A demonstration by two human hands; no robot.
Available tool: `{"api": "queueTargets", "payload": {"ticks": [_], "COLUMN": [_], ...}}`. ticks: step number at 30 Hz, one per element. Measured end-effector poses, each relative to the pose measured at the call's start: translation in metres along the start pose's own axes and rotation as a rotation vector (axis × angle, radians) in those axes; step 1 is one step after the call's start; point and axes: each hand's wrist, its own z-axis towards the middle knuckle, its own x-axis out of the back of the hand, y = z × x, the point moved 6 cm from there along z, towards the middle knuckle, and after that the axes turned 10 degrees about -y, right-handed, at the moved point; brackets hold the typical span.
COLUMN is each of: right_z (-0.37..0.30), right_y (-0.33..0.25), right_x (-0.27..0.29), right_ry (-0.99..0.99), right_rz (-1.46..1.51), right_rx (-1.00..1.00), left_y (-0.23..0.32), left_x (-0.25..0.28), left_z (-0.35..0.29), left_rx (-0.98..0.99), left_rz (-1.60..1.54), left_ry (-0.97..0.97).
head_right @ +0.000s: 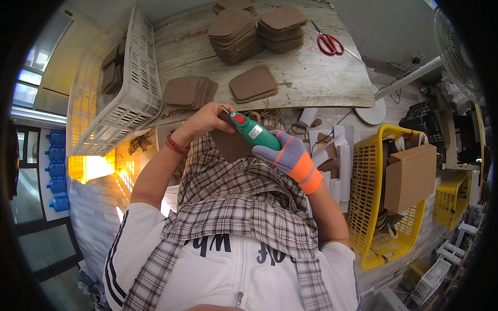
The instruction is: The person uses a rotary tool to smooth and round the edges of stacked brown cardboard pieces. They handle the pieces one at a time, rotating them to trim all sides, and place the finished pieces into a white plastic basket.
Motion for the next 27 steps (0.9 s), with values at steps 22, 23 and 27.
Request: {"api": "queueTargets", "payload": {"ticks": [22,23,27], "right_z": [-0.027,-0.028,-0.031], "right_y": [0.063,0.062,0.064], "right_x": [0.039,0.037,0.040], "right_ry": [0.308,0.303,0.310], "right_rz": [0.101,0.148,0.131], "right_rx": [-0.051,-0.052,-0.058], "left_y": [-0.005,-0.003,0.015], "left_x": [0.038,0.039,0.039], "left_z": [0.066,0.065,0.058], "left_rx": [-0.011,-0.057,-0.102], "left_rz": [1.226,1.168,1.061], "left_ry": [0.576,0.617,0.732]}}
